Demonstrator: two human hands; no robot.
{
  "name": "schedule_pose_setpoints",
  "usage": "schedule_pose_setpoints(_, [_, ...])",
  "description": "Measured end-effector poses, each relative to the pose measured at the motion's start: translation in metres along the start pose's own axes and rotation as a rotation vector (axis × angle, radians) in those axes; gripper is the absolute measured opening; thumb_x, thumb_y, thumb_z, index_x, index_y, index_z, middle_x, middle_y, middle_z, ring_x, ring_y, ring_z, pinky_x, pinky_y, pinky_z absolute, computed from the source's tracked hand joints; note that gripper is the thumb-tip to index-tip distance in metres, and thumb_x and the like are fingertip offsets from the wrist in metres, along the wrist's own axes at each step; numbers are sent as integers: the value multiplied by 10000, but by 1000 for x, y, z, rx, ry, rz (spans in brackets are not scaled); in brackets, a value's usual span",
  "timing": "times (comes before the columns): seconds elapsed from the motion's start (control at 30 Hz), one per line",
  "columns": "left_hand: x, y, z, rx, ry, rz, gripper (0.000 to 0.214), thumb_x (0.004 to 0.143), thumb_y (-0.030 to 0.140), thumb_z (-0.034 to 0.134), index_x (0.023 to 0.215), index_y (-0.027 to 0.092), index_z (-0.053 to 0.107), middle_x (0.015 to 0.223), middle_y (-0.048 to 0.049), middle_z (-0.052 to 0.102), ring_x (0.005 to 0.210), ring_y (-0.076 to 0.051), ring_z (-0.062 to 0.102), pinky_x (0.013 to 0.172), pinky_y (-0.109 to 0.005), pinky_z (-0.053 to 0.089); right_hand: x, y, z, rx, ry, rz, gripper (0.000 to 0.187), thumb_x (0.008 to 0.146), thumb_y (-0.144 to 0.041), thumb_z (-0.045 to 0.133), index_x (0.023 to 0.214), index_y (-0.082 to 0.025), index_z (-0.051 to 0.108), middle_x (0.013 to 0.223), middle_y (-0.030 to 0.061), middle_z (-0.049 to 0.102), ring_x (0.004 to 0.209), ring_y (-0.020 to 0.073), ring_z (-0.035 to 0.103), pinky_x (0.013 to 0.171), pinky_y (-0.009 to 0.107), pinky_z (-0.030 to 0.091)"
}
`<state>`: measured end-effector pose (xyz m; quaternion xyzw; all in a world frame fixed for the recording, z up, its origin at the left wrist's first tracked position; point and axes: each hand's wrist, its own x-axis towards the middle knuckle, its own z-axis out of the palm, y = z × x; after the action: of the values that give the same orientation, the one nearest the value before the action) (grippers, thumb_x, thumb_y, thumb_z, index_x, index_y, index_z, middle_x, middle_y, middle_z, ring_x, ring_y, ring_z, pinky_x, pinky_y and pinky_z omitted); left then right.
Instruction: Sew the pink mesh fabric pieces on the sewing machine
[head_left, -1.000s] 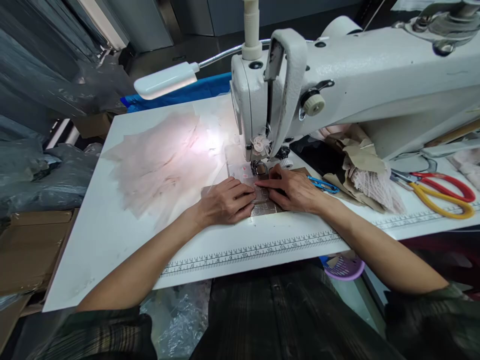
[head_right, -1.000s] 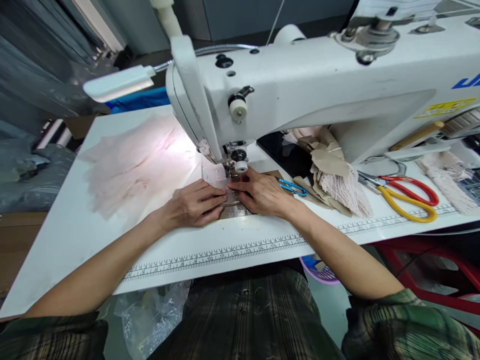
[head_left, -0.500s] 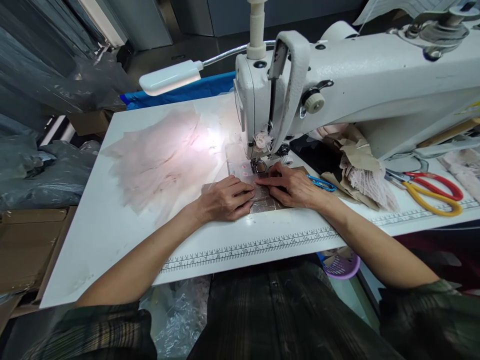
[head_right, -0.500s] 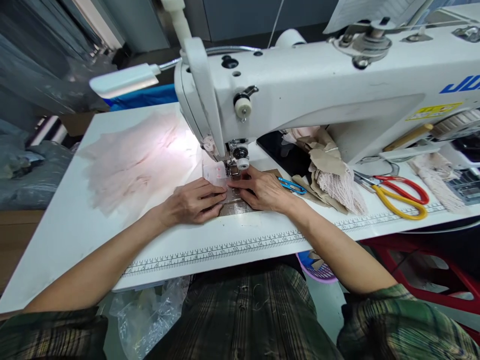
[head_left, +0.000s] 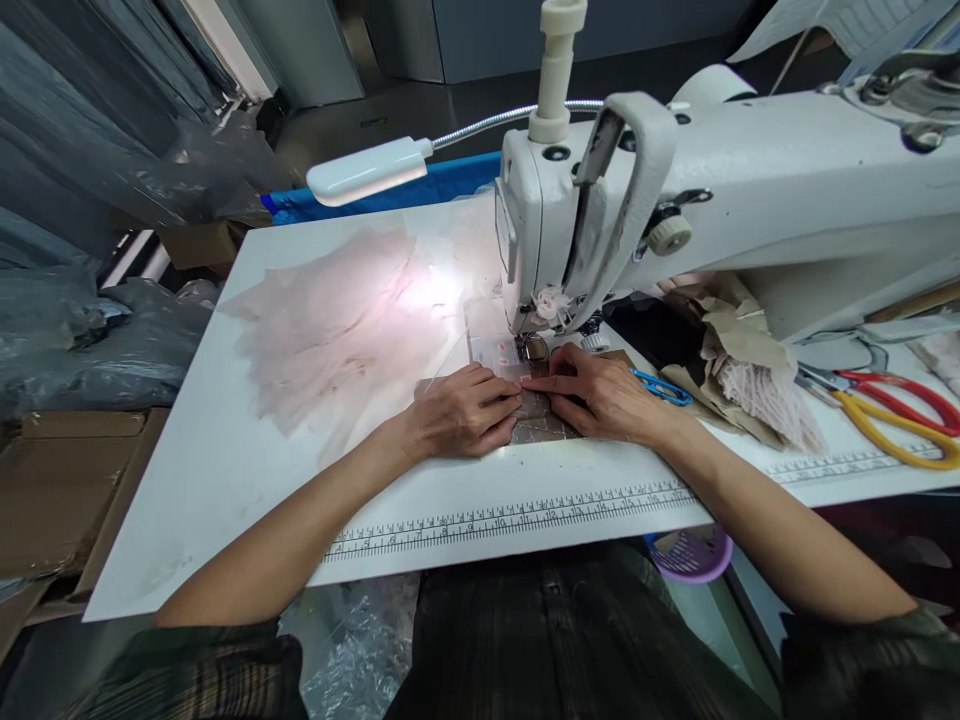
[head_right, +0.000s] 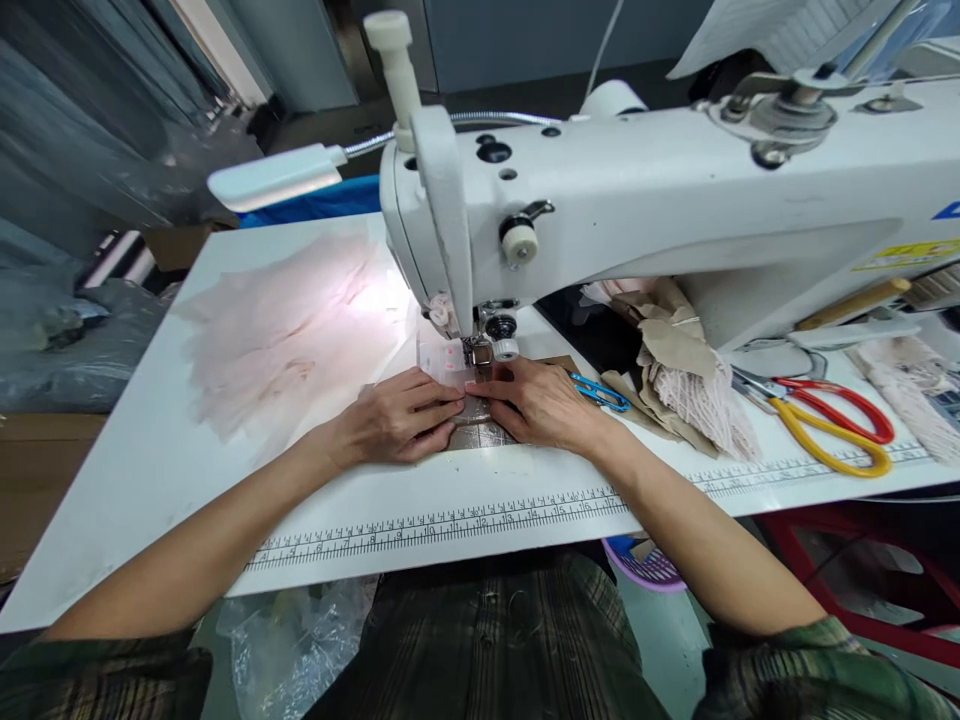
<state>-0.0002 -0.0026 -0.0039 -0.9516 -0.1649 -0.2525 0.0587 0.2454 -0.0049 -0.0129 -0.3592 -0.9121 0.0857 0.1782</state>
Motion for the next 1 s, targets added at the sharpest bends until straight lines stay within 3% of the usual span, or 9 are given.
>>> schedule_pose_setpoints(0.37, [0,-8,-1,-35,-63,-66,225,898,270,542,1021,134,672,1055,-104,698,837,-199,629,755,-368,525,10,-4,-2,-63,-57,106,396,930,-281,484,1299,-242,622,1043,112,614,699,181,575,572,265,399])
schedule_pose_setpoints(0.5, [1,-11,1,-28,-38,-82,199,914,221,543,1051,142,665,1033,-92,705,815,-177,635,741,-341,520,9,-3,-3,81,4,146,399,926,-275,470,1292,-230,623,1002,93,612,652,156,562,571,263,418])
schedule_pose_setpoints(0.7, [1,-15,5,-34,-15,-89,183,917,181,541,1046,159,668,1040,-85,707,801,-161,636,733,-333,525,8,6,-6,375,203,335,258,895,-227,476,995,-177,709,767,27,597,649,161,544,595,265,451])
schedule_pose_setpoints(0.87, [1,-15,7,-48,23,-107,149,912,163,551,999,167,672,1049,-71,706,813,-152,642,735,-331,518,9,3,-6,383,242,363,211,852,-207,496,864,-177,704,826,47,647,719,190,583,635,293,478])
schedule_pose_setpoints(1.0, [3,-17,5,-4,128,-155,106,899,176,581,957,170,671,1026,-78,704,828,-161,640,692,-322,498,9,0,-6,380,272,369,196,838,-189,501,837,-179,697,872,57,668,778,207,611,683,311,495])
